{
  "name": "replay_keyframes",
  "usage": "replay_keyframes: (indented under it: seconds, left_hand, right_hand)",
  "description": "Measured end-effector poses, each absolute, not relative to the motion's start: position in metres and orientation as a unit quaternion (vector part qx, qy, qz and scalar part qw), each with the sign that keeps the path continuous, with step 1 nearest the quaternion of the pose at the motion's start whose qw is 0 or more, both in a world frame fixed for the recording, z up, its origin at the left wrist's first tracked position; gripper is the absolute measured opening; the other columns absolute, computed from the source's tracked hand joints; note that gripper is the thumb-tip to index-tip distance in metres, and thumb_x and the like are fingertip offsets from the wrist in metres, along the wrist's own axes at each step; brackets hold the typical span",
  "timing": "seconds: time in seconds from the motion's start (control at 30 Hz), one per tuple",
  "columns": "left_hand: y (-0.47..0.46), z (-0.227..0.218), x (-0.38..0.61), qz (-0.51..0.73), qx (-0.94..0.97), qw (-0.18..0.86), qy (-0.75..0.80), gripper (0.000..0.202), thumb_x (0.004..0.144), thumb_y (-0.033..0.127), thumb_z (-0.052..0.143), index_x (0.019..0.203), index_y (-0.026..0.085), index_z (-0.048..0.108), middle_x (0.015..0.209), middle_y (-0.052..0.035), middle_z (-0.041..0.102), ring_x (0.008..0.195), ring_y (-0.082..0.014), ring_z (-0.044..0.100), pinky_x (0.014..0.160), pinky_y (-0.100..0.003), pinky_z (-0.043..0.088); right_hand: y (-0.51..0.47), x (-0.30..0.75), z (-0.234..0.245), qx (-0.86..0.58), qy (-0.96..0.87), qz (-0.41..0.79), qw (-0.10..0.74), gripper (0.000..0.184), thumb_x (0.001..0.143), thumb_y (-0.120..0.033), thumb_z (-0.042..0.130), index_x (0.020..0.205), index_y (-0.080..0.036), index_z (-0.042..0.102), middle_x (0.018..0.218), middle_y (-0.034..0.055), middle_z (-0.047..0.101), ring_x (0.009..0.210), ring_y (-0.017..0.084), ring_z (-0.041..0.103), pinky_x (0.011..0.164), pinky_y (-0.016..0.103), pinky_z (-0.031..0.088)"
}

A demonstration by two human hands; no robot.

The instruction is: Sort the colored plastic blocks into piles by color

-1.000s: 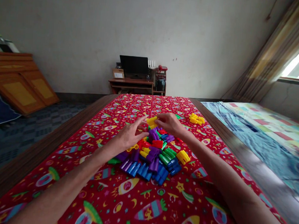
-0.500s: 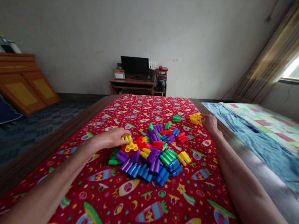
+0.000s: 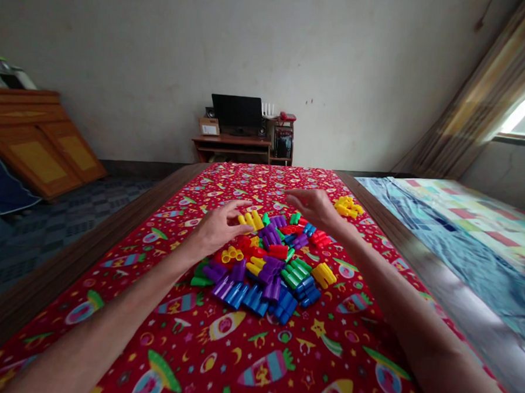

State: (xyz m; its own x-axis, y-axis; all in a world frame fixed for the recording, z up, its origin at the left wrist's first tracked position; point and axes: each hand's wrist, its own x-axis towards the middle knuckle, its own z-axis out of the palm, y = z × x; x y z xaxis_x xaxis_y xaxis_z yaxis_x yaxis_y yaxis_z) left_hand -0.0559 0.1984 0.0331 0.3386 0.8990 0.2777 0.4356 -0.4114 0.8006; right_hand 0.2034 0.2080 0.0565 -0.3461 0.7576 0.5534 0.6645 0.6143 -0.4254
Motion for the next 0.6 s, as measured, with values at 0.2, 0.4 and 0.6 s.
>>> replay_keyframes:
  seconds: [0.2, 0.4, 0.6]
  left_hand:
    - [0.182, 0.036, -0.039, 0.356, 0.771, 0.295, 0.438, 0.070, 0.071, 0.044, 0.070, 0.133, 0.019, 0.049, 0.089, -0.0047, 0.074, 0.079, -0.0218, 0.070, 0.071, -0.032, 0.055]
    - [0.183, 0.050, -0.075, 0.053, 0.868, 0.199, 0.451, 0.060, 0.072, 0.044, 0.067, 0.127, 0.023, 0.059, 0.119, -0.0078, 0.069, 0.106, -0.0260, 0.066, 0.090, -0.032, 0.050]
    - [0.183, 0.051, -0.079, -0.025, 0.869, 0.135, 0.476, 0.060, 0.070, 0.028, 0.062, 0.129, 0.024, 0.059, 0.116, -0.0055, 0.071, 0.100, -0.0240, 0.067, 0.084, -0.028, 0.050]
  right_hand:
    - [0.181, 0.160, 0.056, -0.347, -0.889, 0.100, 0.282, 0.024, 0.088, -0.024, 0.057, 0.103, -0.017, 0.074, 0.069, 0.0017, 0.067, 0.058, 0.008, 0.050, 0.057, 0.021, 0.032]
    - [0.225, 0.248, 0.059, -0.576, -0.739, -0.033, 0.347, 0.025, 0.082, -0.024, 0.058, 0.096, -0.014, 0.076, 0.075, 0.0068, 0.071, 0.066, 0.015, 0.060, 0.064, 0.025, 0.040]
    - [0.252, 0.341, 0.032, -0.699, -0.662, -0.022, 0.271, 0.020, 0.075, -0.028, 0.063, 0.086, -0.019, 0.078, 0.068, 0.0041, 0.069, 0.065, 0.017, 0.061, 0.061, 0.027, 0.044]
